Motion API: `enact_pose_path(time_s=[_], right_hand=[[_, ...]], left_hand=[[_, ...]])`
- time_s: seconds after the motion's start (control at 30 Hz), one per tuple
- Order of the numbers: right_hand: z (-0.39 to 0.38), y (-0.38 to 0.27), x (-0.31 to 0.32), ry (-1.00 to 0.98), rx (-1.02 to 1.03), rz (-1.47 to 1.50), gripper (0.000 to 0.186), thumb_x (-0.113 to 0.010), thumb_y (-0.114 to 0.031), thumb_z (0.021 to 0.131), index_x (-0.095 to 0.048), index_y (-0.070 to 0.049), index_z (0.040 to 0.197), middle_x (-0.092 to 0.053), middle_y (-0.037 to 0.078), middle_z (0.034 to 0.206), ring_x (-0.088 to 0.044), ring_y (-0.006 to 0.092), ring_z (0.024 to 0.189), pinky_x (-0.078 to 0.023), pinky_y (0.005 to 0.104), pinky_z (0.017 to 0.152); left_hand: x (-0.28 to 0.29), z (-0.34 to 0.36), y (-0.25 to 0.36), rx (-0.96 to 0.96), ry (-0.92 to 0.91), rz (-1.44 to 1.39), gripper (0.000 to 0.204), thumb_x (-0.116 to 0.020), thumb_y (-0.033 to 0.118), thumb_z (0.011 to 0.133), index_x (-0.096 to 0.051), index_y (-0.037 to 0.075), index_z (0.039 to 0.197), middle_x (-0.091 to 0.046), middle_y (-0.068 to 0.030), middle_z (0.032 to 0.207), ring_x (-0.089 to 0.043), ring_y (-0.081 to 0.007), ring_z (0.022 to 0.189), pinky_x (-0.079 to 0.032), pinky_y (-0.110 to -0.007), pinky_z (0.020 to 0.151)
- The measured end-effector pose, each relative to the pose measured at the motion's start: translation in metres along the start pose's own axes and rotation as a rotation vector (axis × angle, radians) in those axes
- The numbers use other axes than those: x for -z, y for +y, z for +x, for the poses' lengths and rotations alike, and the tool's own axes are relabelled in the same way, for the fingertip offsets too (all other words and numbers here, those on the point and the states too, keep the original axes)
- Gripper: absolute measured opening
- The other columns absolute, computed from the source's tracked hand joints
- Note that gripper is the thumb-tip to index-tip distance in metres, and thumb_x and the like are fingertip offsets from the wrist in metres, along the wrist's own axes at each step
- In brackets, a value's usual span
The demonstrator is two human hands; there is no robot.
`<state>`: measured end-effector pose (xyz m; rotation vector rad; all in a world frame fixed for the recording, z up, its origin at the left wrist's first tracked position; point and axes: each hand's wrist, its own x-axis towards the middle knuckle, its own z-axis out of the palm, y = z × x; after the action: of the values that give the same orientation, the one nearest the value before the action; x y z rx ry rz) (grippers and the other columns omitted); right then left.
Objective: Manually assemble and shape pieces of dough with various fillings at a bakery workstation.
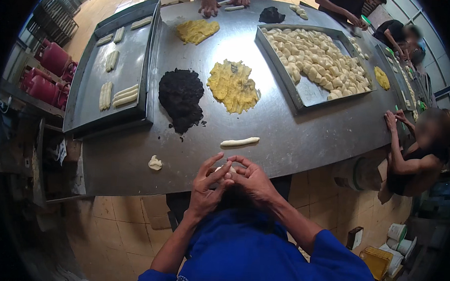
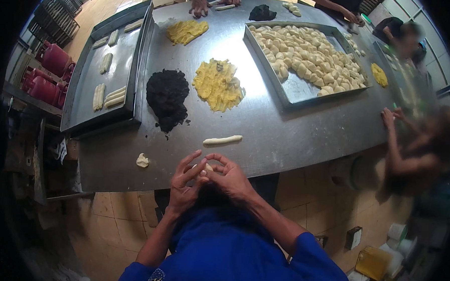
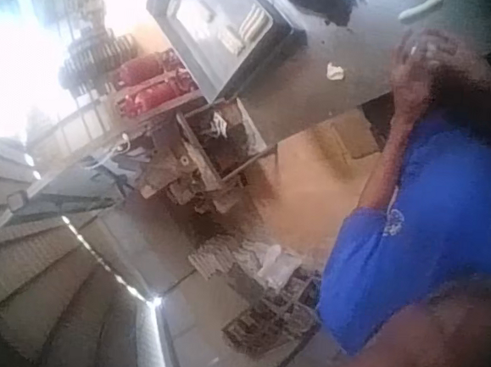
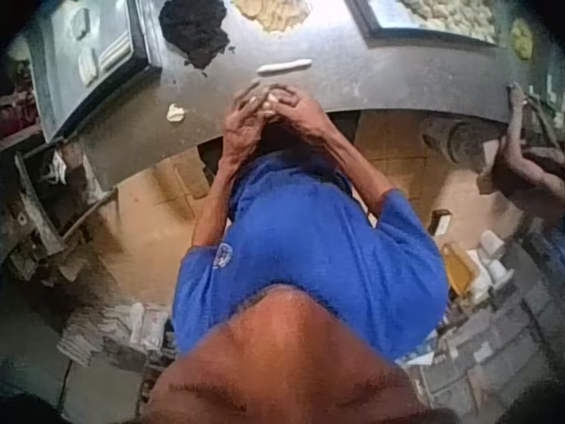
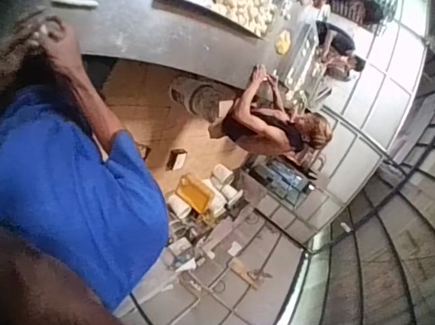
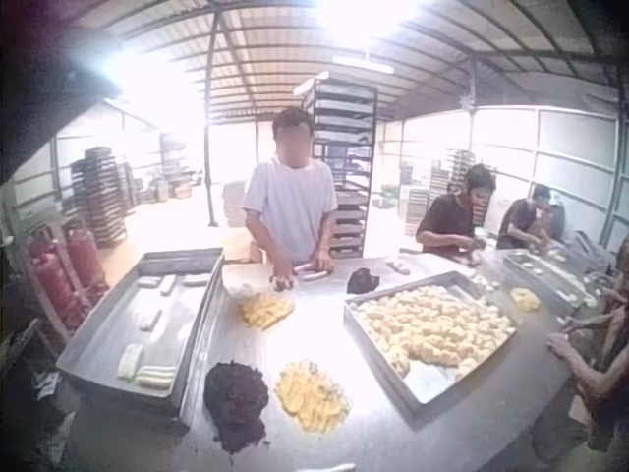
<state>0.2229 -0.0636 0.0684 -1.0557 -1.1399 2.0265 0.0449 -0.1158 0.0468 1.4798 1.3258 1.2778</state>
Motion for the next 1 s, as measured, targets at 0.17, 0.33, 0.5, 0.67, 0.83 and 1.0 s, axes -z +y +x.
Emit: enact_pose_path(time_s=[0.17, 0.33, 0.5, 0.67, 0.83, 1.0], right_hand=[[0.013, -0.006, -0.011, -0.056, -0.169, 0.534, 0.044, -0.061, -0.028, 0.105, -0.052, -0.008, 0.143, -0.059, -0.004, 0.079, -0.051, 0.0043, 0.06, -0.042, 0.0172, 0.055], [0.101, -0.03, 0.085, 0.498, 0.422, -0.511, 0.057, -0.07, -0.025, 0.099, -0.049, -0.001, 0.146, -0.065, 0.003, 0.08, -0.057, 0.0111, 0.066, -0.049, 0.0312, 0.059], [0.151, -0.035, 0.108, 0.62, 0.474, -0.83, 0.068, -0.082, -0.026, 0.087, -0.049, -0.008, 0.145, -0.071, 0.018, 0.087, -0.069, 0.0319, 0.074, -0.055, 0.0396, 0.067], [0.179, -0.029, 0.128, 0.672, 0.544, -0.991, 0.061, -0.081, -0.022, 0.088, -0.055, -0.005, 0.141, -0.075, 0.021, 0.099, -0.072, 0.0243, 0.082, -0.057, 0.0375, 0.075], [0.173, -0.037, 0.133, 0.522, 0.441, -0.85, 0.049, -0.076, -0.02, 0.09, -0.059, -0.009, 0.135, -0.072, 0.024, 0.101, -0.071, 0.0361, 0.094, -0.055, 0.0449, 0.083], [0.169, -0.034, 0.144, 0.453, 0.562, -1.05, 0.047, -0.075, -0.018, 0.091, -0.061, -0.009, 0.135, -0.073, 0.023, 0.103, -0.072, 0.0358, 0.096, -0.056, 0.0421, 0.08]], left_hand=[[-0.002, 0.014, -0.023, -0.14, -0.031, 0.02, 0.063, -0.073, 0.031, 0.097, -0.05, 0.01, 0.152, -0.045, -0.0161, 0.156, -0.065, -0.0203, 0.105, -0.056, -0.033, 0.09], [0.004, 0.006, -0.035, 0.015, 0.167, 0.151, 0.053, -0.075, 0.021, 0.094, -0.059, 0.007, 0.142, -0.057, -0.0165, 0.142, -0.066, -0.0203, 0.095, -0.058, -0.033, 0.08], [0.002, -0.006, -0.047, -0.041, 0.213, 0.326, 0.038, -0.075, 0.014, 0.092, -0.067, 0.005, 0.129, -0.067, -0.0149, 0.124, -0.069, -0.023, 0.093, -0.058, -0.034, 0.08], [0.0, 0.001, -0.044, -0.061, 0.225, 0.336, 0.033, -0.074, 0.01, 0.091, -0.069, 0.004, 0.123, -0.07, -0.0147, 0.115, -0.07, -0.0242, 0.093, -0.058, -0.034, 0.079], [0.001, -0.001, -0.05, -0.001, 0.22, 0.315, 0.03, -0.073, 0.009, 0.09, -0.071, 0.004, 0.119, -0.071, -0.0143, 0.11, -0.07, -0.0254, 0.091, -0.057, -0.034, 0.079], [-0.001, 0.0, -0.053, -0.066, 0.243, 0.363, 0.026, -0.072, 0.009, 0.09, -0.072, 0.004, 0.116, -0.071, -0.0135, 0.104, -0.07, -0.0261, 0.088, -0.057, -0.035, 0.078]])
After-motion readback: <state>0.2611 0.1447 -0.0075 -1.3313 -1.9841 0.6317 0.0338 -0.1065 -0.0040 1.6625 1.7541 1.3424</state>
